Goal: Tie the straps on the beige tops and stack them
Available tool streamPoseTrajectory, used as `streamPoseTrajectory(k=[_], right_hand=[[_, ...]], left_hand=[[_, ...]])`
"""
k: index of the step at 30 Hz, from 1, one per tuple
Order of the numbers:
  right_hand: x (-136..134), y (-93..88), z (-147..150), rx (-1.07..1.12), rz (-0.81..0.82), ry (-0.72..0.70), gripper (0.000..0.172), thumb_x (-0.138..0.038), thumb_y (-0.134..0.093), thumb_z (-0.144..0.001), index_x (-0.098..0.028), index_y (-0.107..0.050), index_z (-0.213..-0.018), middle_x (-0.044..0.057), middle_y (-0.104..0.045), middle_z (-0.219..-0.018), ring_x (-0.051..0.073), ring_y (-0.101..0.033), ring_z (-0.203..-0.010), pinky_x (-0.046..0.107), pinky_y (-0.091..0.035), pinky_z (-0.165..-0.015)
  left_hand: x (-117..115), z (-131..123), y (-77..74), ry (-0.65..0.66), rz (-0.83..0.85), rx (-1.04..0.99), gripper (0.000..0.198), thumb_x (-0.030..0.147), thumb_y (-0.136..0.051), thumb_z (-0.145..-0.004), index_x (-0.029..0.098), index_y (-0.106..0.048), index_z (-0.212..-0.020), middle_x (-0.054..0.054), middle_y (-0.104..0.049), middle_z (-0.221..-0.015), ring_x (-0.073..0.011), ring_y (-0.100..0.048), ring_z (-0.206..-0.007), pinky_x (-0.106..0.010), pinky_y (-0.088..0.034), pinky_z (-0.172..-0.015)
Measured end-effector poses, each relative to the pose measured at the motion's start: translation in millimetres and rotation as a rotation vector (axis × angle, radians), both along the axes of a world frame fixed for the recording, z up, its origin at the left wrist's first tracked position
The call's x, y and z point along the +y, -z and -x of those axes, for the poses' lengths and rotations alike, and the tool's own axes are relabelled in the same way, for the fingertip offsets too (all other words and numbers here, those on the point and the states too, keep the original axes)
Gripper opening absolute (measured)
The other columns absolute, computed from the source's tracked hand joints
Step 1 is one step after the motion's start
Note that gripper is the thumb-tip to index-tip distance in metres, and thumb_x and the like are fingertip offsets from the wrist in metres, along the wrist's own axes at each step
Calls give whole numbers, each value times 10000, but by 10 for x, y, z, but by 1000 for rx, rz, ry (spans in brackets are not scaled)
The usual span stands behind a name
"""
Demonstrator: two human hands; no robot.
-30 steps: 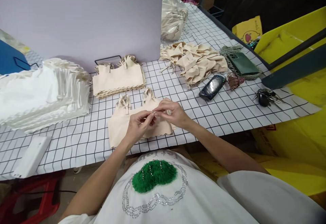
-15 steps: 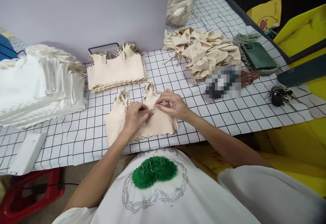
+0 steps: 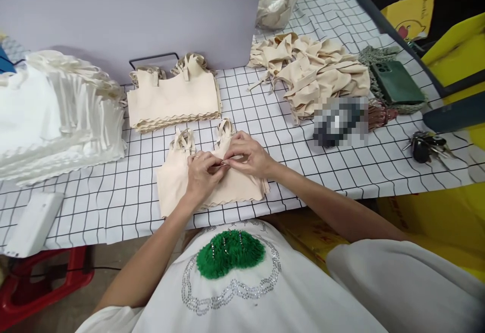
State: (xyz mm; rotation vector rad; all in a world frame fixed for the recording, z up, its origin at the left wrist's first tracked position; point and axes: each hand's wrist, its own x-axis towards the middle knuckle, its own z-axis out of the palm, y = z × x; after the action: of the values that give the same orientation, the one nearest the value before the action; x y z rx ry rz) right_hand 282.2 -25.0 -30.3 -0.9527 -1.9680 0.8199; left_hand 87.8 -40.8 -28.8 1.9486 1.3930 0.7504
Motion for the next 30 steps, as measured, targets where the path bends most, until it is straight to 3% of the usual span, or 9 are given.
streamPoseTrajectory(k=[12,30], right_hand=[[5,50,-5,33,-33,-26,84,-193,-670,-874,-228,-725,-821,26,-684,-744,242,-530,-976,466,-420,-962],[8,76,-7,47,-59,-25,100,-203,-650,-896,-217,-722,-828,34,-670,-739,241,-516,-992,469,-400,-979]], left_hand=[[-6,1,0,29,-112,161,89,246,-710,-837,218,-687,-756,0,-660,-731,-204,-582,-804,-390,-354,-876],[-13,-24,18,16,-148,189,121,251,-718,-841,217,-679,-732,13,-661,-714,-190,-596,-793,-387,-360,-885]])
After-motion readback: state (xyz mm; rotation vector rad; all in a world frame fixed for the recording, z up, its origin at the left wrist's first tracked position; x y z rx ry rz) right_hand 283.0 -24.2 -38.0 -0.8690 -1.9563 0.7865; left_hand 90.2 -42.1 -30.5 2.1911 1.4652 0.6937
